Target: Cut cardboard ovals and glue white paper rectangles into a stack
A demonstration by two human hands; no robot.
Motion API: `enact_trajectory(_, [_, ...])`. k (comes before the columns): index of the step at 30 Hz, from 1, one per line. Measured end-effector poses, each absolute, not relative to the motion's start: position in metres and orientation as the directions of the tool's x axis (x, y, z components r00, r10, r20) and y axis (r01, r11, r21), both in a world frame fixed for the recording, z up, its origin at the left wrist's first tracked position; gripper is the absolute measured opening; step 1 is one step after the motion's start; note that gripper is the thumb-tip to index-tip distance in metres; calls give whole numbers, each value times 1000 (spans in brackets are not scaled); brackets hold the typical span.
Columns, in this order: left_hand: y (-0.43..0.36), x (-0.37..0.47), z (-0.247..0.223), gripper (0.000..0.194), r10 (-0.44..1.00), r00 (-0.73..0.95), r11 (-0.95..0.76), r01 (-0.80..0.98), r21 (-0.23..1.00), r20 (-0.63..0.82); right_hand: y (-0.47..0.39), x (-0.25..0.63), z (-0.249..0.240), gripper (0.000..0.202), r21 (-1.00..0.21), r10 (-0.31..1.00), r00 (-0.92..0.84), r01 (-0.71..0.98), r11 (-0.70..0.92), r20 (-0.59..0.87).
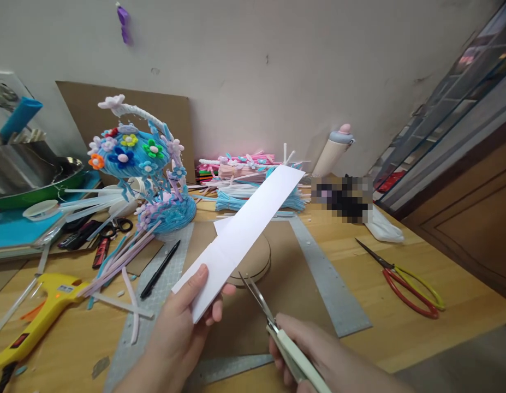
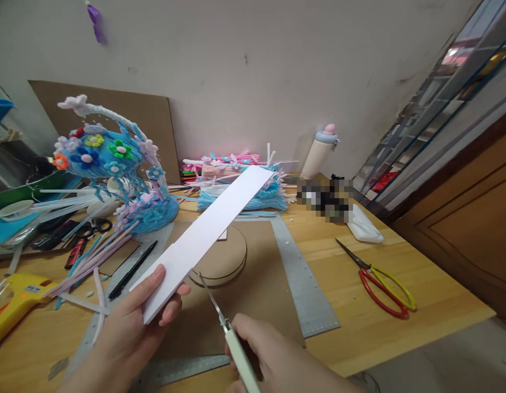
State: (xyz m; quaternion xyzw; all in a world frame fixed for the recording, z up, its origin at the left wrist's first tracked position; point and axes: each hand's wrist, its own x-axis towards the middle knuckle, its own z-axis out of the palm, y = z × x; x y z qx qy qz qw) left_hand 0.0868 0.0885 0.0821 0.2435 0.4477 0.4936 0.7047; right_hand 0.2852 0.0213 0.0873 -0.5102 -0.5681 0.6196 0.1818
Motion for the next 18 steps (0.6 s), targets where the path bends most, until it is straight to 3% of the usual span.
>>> enact_trajectory(10, [78,92,72,32,857,268,505,-259,823,-441,28,288,85,68,-929,792,-487,193,-315,-369])
enact_trajectory(18, [77,92,76,31,824,270,559,-243,793,-499,25,288,79,68,-931,774,-528,104,-350,-350])
